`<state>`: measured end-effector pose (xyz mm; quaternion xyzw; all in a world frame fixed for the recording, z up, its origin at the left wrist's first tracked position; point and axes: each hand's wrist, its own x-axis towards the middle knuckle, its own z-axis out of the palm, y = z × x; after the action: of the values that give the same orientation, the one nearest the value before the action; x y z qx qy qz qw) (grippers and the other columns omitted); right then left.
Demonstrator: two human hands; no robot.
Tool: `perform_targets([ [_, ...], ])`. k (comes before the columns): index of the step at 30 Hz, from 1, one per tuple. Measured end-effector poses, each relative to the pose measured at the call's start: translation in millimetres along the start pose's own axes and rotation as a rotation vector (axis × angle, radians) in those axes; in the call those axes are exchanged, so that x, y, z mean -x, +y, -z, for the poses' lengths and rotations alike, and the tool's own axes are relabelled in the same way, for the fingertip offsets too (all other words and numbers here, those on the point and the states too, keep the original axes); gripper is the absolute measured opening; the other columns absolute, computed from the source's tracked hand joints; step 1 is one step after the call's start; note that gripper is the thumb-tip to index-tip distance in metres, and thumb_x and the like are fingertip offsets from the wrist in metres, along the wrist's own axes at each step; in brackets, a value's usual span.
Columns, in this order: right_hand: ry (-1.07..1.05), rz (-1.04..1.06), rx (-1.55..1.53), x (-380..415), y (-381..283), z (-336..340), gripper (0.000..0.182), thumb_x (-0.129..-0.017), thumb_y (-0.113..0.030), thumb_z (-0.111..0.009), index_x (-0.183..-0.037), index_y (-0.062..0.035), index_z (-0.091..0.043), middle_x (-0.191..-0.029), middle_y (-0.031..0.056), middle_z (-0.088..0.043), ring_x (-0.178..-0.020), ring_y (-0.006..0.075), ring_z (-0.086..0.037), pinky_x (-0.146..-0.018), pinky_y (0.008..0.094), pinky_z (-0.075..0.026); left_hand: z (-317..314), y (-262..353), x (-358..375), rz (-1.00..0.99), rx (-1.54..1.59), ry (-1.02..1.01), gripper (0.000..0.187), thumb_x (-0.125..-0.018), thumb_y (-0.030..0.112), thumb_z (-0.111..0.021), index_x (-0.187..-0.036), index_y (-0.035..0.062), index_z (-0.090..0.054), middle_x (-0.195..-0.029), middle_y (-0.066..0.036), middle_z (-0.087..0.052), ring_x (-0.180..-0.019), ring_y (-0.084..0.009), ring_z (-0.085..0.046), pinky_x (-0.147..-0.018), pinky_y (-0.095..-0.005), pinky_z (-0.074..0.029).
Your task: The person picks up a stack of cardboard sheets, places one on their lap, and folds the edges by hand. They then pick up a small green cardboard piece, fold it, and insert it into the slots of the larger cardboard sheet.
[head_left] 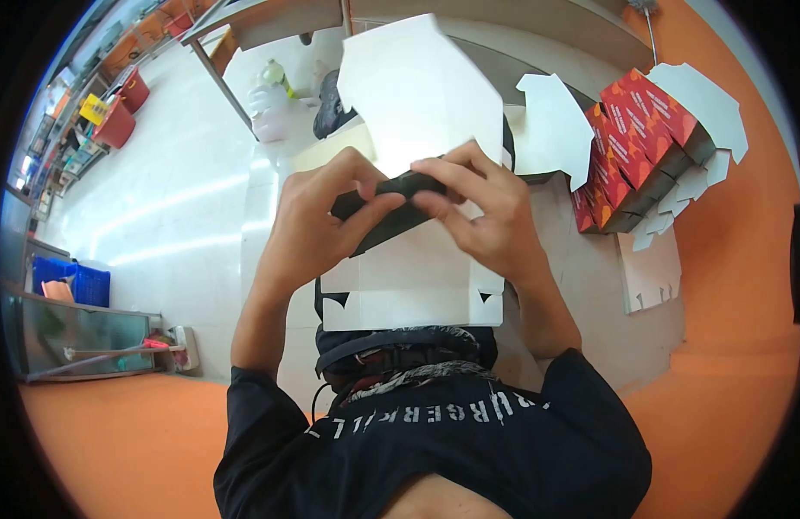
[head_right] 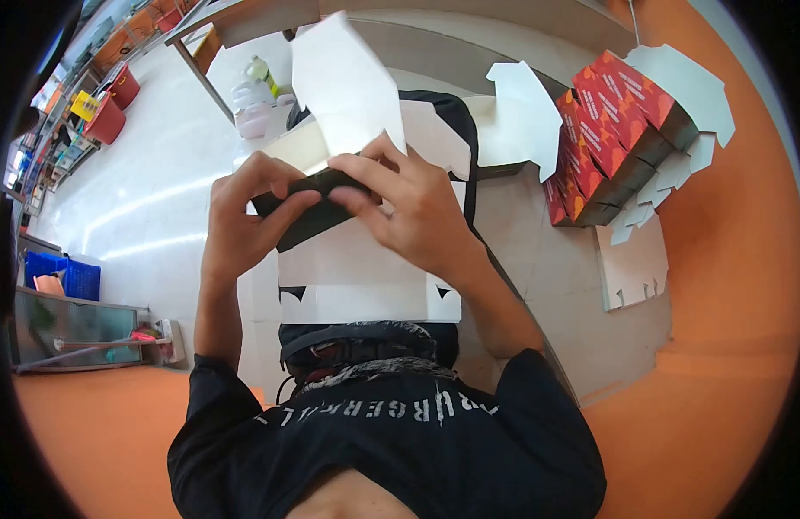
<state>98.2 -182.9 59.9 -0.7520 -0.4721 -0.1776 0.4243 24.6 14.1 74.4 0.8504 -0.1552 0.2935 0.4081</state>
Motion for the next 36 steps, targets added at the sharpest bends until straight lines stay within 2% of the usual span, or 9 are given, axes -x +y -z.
perform_targets([
  [2,0.051,0.062,0.157,-2,-10,-1,0.065,-0.068,-0.038,-0.083,-0.120,-0.0088,-0.059,-0.113,0.0168,-0.050,-0.097,0.0294,-0.057,-0.076,0.0383,-0.049,-3,6,-2,-0.072,-0.050,0.028,0.025,-0.076,0.008,-0.077,-0.079,0.0049,-0.052,-0.072,-0.008,-0.062,-0.061,-0.0245,-0.058,-0.057,-0.0320,-0.046],
  [3,-0.032,0.000,0.221,2,-14,-5,0.099,-0.058,-0.055,-0.084,-0.136,-0.0099,-0.046,-0.130,0.0217,-0.036,-0.112,0.0390,-0.049,-0.088,0.0453,-0.045,-5,10,-4,-0.110,-0.065,0.040,0.026,-0.075,0.009,-0.078,-0.079,0.0050,-0.052,-0.074,-0.007,-0.063,-0.062,-0.0244,-0.058,-0.058,-0.0326,-0.046],
  [6,0.049,-0.126,0.052,10,-25,-15,0.112,-0.053,-0.060,-0.085,-0.137,-0.0037,-0.036,-0.134,0.0286,-0.031,-0.120,0.0455,-0.043,-0.095,0.0492,-0.042,-7,20,-6,-0.155,-0.042,-0.124,0.022,-0.078,0.017,-0.075,-0.088,0.0045,-0.059,-0.085,-0.009,-0.066,-0.073,-0.0266,-0.058,-0.066,-0.0340,-0.047],
  [10,0.035,-0.091,0.133,13,-12,9,0.103,-0.056,-0.049,-0.087,-0.132,-0.0027,-0.037,-0.134,0.0326,-0.032,-0.123,0.0479,-0.040,-0.103,0.0478,-0.037,1,3,-10,-0.287,0.006,-0.059,0.046,-0.091,0.042,-0.057,-0.111,0.0005,-0.060,-0.106,-0.014,-0.066,-0.098,-0.0339,-0.059,-0.089,-0.0426,-0.043],
  [11,0.117,-0.140,0.042,18,1,16,0.098,-0.053,-0.034,-0.091,-0.131,-0.0031,-0.040,-0.131,0.0221,-0.042,-0.122,0.0315,-0.046,-0.099,0.0393,-0.041,6,-3,-5,-0.273,-0.083,0.007,0.053,-0.093,0.046,-0.053,-0.116,-0.0012,-0.058,-0.114,-0.015,-0.065,-0.109,-0.0339,-0.058,-0.098,-0.0445,-0.038],
  [13,0.285,-0.230,-0.195,24,24,37,0.092,-0.062,-0.033,-0.086,-0.134,-0.0029,-0.037,-0.126,0.0124,-0.044,-0.114,0.0221,-0.048,-0.095,0.0358,-0.043,14,-25,11,-0.181,-0.108,0.134,0.046,-0.096,0.039,-0.051,-0.115,-0.0023,-0.058,-0.114,-0.015,-0.065,-0.111,-0.0319,-0.058,-0.098,-0.0417,-0.041],
  [18,0.572,-0.265,0.505,56,80,83,0.078,-0.068,-0.034,-0.084,-0.128,-0.0058,-0.044,-0.135,0.0231,-0.034,-0.122,0.0355,-0.042,-0.099,0.0441,-0.038,47,-110,59,0.429,-0.137,0.032,0.029,-0.092,0.018,-0.061,-0.113,-0.0010,-0.058,-0.112,-0.014,-0.064,-0.107,-0.0281,-0.060,-0.092,-0.0398,-0.045],
  [25,0.608,-0.298,0.642,76,152,46,0.073,-0.067,-0.030,-0.085,-0.124,-0.0073,-0.044,-0.137,0.0347,-0.025,-0.127,0.0511,-0.033,-0.101,0.0524,-0.037,32,-143,119,0.674,-0.080,-0.066,0.034,-0.092,0.025,-0.061,-0.120,0.0049,-0.057,-0.120,-0.011,-0.061,-0.115,-0.0265,-0.056,-0.095,-0.0420,-0.044],
  [36,0.606,-0.185,0.561,70,175,42,0.075,-0.067,-0.035,-0.084,-0.123,-0.0055,-0.044,-0.137,0.0355,-0.026,-0.130,0.0499,-0.027,-0.103,0.0554,-0.031,58,-138,146,0.770,-0.062,-0.053,0.030,-0.095,0.020,-0.058,-0.117,-0.0018,-0.057,-0.113,-0.009,-0.060,-0.096,-0.0140,-0.058,-0.085,-0.0311,-0.048],
])
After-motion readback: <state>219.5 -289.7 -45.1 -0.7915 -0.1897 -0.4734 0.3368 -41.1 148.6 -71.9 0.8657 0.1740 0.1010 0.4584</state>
